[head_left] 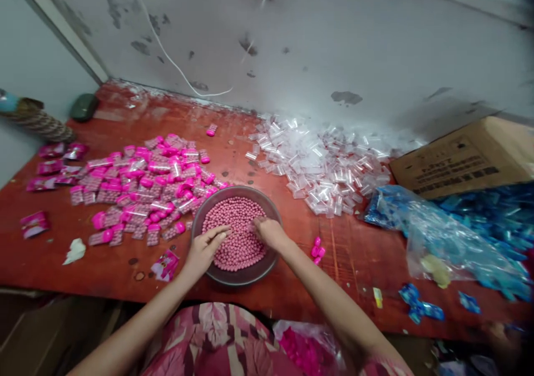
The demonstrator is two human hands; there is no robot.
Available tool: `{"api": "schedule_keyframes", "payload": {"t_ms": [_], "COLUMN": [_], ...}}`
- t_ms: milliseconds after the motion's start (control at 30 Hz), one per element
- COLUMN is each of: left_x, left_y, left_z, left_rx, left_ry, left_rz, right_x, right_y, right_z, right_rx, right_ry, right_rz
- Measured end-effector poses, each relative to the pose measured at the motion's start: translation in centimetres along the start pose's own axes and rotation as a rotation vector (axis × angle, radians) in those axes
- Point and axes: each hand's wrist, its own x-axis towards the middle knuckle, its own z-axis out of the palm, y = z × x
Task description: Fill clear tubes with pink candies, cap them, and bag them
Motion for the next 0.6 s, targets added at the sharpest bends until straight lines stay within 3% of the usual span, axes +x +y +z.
{"api": "schedule_keyframes", "payload": {"t_ms": [167, 333, 467, 600], "left_x": [-3.0, -4.8, -4.5, -3.3], "left_y": [-1.1, -3.3, -4.5, -4.5], "left_z": [-3.3, -5.0, -5.2, -4.2], "left_rx": [-0.052, -0.107, -0.026, 0.126], "left_ry": [0.125, 0.171, 0.187, 0.109], "left_rz": [-0.037, -0.039, 0.007, 0.048], "right_x": [2.6, 3.5, 2.6, 1.2], "right_y": [-4.0, -7.0, -7.5, -7.7], "right_z": [5.6, 9.4, 9.5, 7.8], "right_rx": [0.032, 0.302, 0.592, 0.831], "right_ry": [-0.062, -0.052, 0.007, 0.075], "right_rz": [-0.013, -0.066, -0.067, -0.08]}}
